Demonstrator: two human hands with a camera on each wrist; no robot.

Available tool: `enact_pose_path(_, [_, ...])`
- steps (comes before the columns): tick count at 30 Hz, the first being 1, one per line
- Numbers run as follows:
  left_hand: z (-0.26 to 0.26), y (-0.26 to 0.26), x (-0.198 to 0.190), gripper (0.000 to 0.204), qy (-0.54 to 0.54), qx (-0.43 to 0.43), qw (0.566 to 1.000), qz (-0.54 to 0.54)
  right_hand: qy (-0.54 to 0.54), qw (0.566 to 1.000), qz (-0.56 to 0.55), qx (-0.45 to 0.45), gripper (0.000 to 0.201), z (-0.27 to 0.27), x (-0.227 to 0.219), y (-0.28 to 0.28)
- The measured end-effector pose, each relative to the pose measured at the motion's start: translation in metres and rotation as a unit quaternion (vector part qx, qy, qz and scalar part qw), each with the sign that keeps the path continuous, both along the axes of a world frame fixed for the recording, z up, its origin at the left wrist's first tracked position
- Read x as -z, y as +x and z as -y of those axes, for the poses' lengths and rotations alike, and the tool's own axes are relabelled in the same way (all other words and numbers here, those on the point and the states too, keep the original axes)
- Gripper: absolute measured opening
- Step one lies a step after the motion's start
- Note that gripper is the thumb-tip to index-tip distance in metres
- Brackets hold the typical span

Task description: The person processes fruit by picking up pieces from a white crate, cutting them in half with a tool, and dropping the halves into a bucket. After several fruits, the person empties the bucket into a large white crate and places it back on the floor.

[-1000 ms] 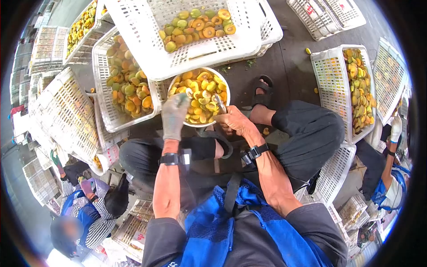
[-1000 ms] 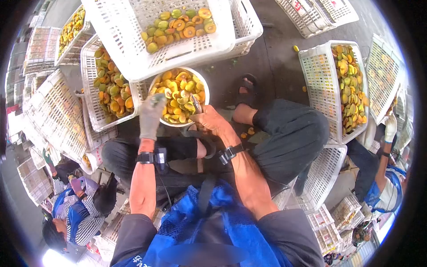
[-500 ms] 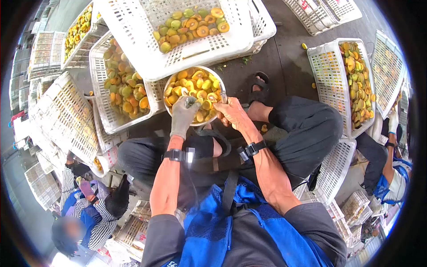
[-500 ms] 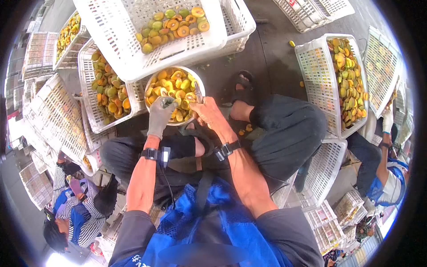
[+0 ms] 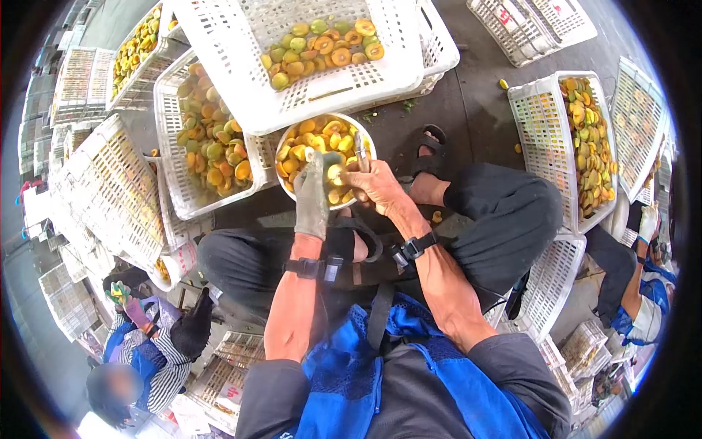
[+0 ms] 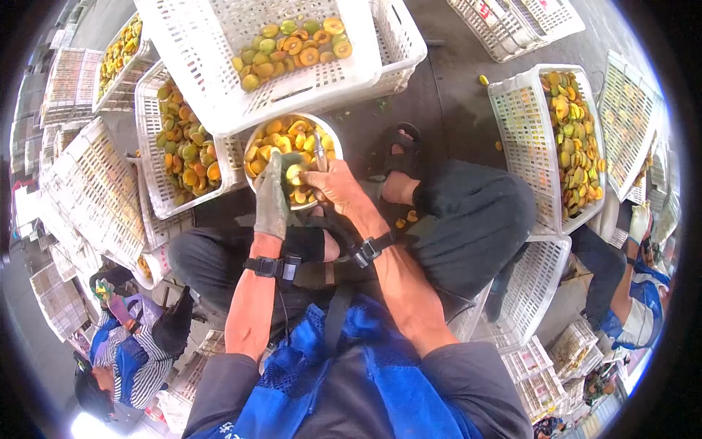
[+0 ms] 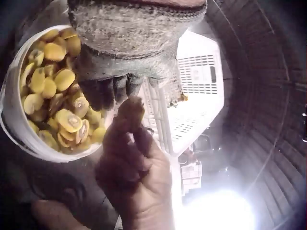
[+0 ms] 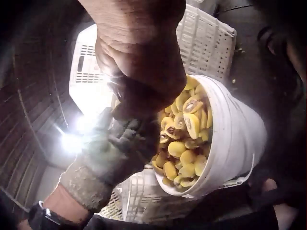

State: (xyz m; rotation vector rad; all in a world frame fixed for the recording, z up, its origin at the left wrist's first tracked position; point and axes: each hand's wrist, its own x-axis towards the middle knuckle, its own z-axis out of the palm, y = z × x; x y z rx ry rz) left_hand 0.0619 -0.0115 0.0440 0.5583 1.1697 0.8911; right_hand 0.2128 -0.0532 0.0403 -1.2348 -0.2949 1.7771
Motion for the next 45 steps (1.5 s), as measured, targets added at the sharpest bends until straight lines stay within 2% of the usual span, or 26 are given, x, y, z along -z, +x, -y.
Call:
enact_pose_path(1, [0.002, 0.001, 0.01, 0.047, -0.026, 0.018, 0.999, -0.025, 0.006, 1.0, 0.02, -0.008, 0.021, 0.0, -0.012, -0.004])
enact_pose_path(3, [0.002, 0.015, 0.021, 0.049, -0.041, -0.067, 0.996, -0.033, 0.014, 0.995, 0.097, -0.028, 0.025, 0.001, -0.018, -0.01])
enact_pose_path(4, [0.002, 0.019, 0.021, 0.049, -0.057, -0.101, 0.993, -0.025, 0.108, 0.969, 0.219, -0.039, 0.024, 0.008, -0.001, -0.011])
enact_pose_path(5, [0.003, 0.019, 0.024, 0.046, -0.055, -0.102, 0.993, -0.016, 0.201, 0.919, 0.336, -0.049, 0.024, 0.016, 0.026, -0.014])
enact_pose_path(7, [0.002, 0.016, 0.035, 0.05, -0.049, -0.104, 0.993, 0.002, 0.13, 0.944, 0.297, -0.069, 0.029, 0.016, -0.013, -0.007])
enact_pose_path(10, [0.003, 0.013, 0.034, 0.048, -0.006, -0.113, 0.994, -0.013, 0.13, 0.893, 0.396, -0.17, 0.024, 0.032, 0.011, -0.009])
enact_pose_path(11, [0.002, 0.012, 0.034, 0.048, -0.018, -0.117, 0.993, 0.0, 0.17, 0.875, 0.418, -0.176, 0.022, 0.038, 0.022, -0.014])
enact_pose_path(13, [-0.002, -0.003, 0.039, 0.045, -0.054, -0.029, 0.998, -0.027, 0.249, 0.834, 0.457, -0.185, 0.019, 0.05, 0.04, -0.024])
enact_pose_path(14, [-0.003, -0.008, 0.042, 0.045, -0.071, 0.015, 0.997, -0.041, 0.243, 0.837, 0.459, -0.173, 0.017, 0.055, 0.045, -0.029])
enact_pose_path(16, [0.0, 0.009, 0.022, 0.042, -0.058, -0.087, 0.994, -0.032, 0.231, 0.843, 0.462, -0.15, 0.018, 0.058, 0.048, -0.039])
enact_pose_path(17, [0.002, 0.016, 0.013, 0.04, -0.052, -0.136, 0.989, -0.026, 0.182, 0.852, 0.456, -0.182, 0.016, 0.059, 0.05, -0.042])
enact_pose_path(20, [0.002, 0.013, 0.012, 0.038, -0.04, -0.128, 0.988, -0.074, 0.122, 0.856, 0.449, -0.225, 0.016, 0.058, 0.045, -0.051])
enact_pose_path(21, [0.003, 0.007, 0.016, 0.035, -0.038, -0.11, 0.989, -0.096, 0.101, 0.86, 0.439, -0.24, 0.017, 0.056, 0.038, -0.052])
enact_pose_path(24, [0.001, -0.009, 0.016, 0.036, -0.05, 0.011, 0.993, -0.11, 0.124, 0.901, 0.349, -0.225, 0.019, 0.058, 0.072, -0.068])
enact_pose_path(25, [-0.001, 0.003, -0.002, 0.042, -0.045, -0.03, 0.991, -0.121, 0.139, 0.941, 0.264, -0.162, 0.019, 0.054, 0.06, -0.068])
enact_pose_path(26, [-0.005, 0.015, -0.001, 0.046, 0.0, -0.113, 0.981, -0.156, 0.154, 0.967, 0.174, -0.101, 0.019, 0.051, 0.048, -0.068])
enact_pose_path(28, [-0.01, 0.002, 0.002, 0.044, -0.018, 0.019, 0.99, -0.136, 0.033, 0.985, 0.015, -0.167, 0.013, 0.041, 0.019, -0.055])
enact_pose_path(29, [-0.01, -0.001, 0.002, 0.046, -0.028, 0.042, 0.991, -0.124, -0.004, 0.983, -0.036, -0.182, 0.009, 0.038, 0.007, -0.048])
enact_pose_path(31, [-0.019, -0.001, 0.01, 0.044, -0.022, 0.032, 0.99, -0.135, -0.08, 0.964, -0.144, -0.209, 0.01, 0.033, -0.005, -0.038])
enact_pose_path(33, [-0.016, 0.0, 0.014, 0.044, 0.007, 0.031, 0.991, -0.134, -0.088, 0.947, -0.244, -0.192, 0.013, 0.041, 0.005, -0.042])
enact_pose_path(34, [-0.019, -0.006, 0.021, 0.04, -0.023, 0.087, 0.989, -0.117, -0.092, 0.935, -0.291, -0.182, 0.015, 0.041, 0.006, -0.041])
enact_pose_path(36, [-0.015, -0.006, 0.026, 0.045, -0.002, 0.047, 0.994, -0.098, -0.106, 0.934, -0.274, -0.201, 0.016, 0.043, 0.006, -0.039])
enact_pose_path(39, [-0.019, -0.004, -0.007, 0.051, -0.058, 0.078, 0.993, -0.06, -0.075, 0.939, -0.245, -0.229, 0.017, 0.034, 0.005, -0.038])
enact_pose_path(42, [-0.02, -0.011, -0.01, 0.056, 0.048, -0.016, 0.987, -0.155, -0.037, 0.963, -0.079, -0.254, 0.018, 0.028, 0.004, -0.035])
enact_pose_path(44, [-0.031, -0.031, 0.003, 0.054, 0.073, -0.104, 0.979, -0.161, -0.044, 0.968, -0.033, -0.244, 0.019, 0.035, 0.006, -0.035])
enact_pose_path(45, [-0.037, -0.041, -0.002, 0.053, 0.086, -0.114, 0.976, -0.167, -0.049, 0.969, -0.01, -0.24, 0.02, 0.038, 0.009, -0.036])
